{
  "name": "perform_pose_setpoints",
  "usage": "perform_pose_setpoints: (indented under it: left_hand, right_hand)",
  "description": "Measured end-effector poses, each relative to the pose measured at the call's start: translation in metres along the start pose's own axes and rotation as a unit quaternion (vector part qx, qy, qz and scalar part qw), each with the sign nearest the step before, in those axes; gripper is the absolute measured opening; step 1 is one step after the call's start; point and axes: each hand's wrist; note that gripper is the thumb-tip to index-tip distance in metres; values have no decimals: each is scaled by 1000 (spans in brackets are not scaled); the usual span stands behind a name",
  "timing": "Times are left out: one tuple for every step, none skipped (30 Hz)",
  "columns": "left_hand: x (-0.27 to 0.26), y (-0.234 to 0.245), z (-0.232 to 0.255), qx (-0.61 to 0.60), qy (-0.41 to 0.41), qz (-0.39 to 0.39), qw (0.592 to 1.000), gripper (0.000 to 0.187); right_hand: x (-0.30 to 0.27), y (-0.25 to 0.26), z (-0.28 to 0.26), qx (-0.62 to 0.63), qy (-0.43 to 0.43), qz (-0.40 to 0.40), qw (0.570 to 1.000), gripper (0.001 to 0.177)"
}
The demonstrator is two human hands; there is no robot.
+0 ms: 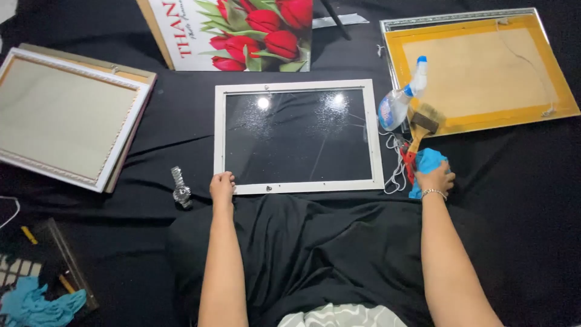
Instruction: The person is cleaning a glass pane by spraying it with a liquid and wiping it thoroughly with a blue cloth.
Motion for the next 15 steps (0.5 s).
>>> perform_pose_setpoints:
  left_hand:
    - [-1, 0, 0, -3, 1, 4, 1000, 24]
    - [-2, 0, -1, -8, 0, 5, 1000, 24]
    - [-4, 0, -3, -11, 0, 4, 1000, 24]
    - [-3, 0, -3, -13, 1, 7, 1000, 24]
    - [-2, 0, -3, -17, 0, 7, 1000, 24]
    - [-2, -1, -3, -20, -1, 7, 1000, 23]
    - [-2, -2, -3, -21, -2, 7, 1000, 23]
    - [-2, -3, -3, -21, -1, 7, 1000, 23]
    - [-2, -4, -2, -20, 0, 6, 1000, 22]
    - [-1, -4, -1, -21, -1, 5, 1000, 22]
    - [0, -4, -1, -7, -1, 1, 1000, 22]
    - [2, -4, -1, 7, 0, -3, 1000, 22]
    - [6, -7, -4, 7, 0, -2, 1000, 22]
    - [10, -9, -6, 22, -6, -4, 1000, 22]
    - [14, -11, -11, 38, -11, -6, 999, 22]
  right_hand:
    - [9, -5, 4, 0, 5, -2, 1000, 83]
    - [19, -11, 7, -2, 23, 9, 1000, 74]
    - [28, -15, 14, -4, 38, 21, 999, 65]
    - [24, -12, 13, -5, 41, 20, 999, 65]
    - [20, -8, 13, 54, 120, 118, 984, 53]
    - [16, -3, 13, 112, 198, 214, 950, 42]
    - [7, 5, 6, 113, 198, 215, 950, 42]
    - [-2, 14, -2, 164, 281, 271, 906, 45]
    - [-11, 24, -10, 212, 361, 323, 849, 49]
    - [-18, 25, -12, 212, 361, 324, 848, 49]
    - [-25, 26, -15, 202, 417, 312, 829, 47]
    - [-32, 27, -18, 190, 472, 299, 807, 45]
    - [-54, 26, -31, 190, 473, 298, 807, 45]
    - [-77, 25, -44, 173, 516, 239, 804, 42]
    - [-99, 24, -55, 154, 557, 179, 797, 40]
Point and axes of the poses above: each hand's wrist, its own x-axis towards the middle knuckle, its own y-axis out of the back of the hand, z = x × y, and after that the axes turned 3 degrees about x, right-handed
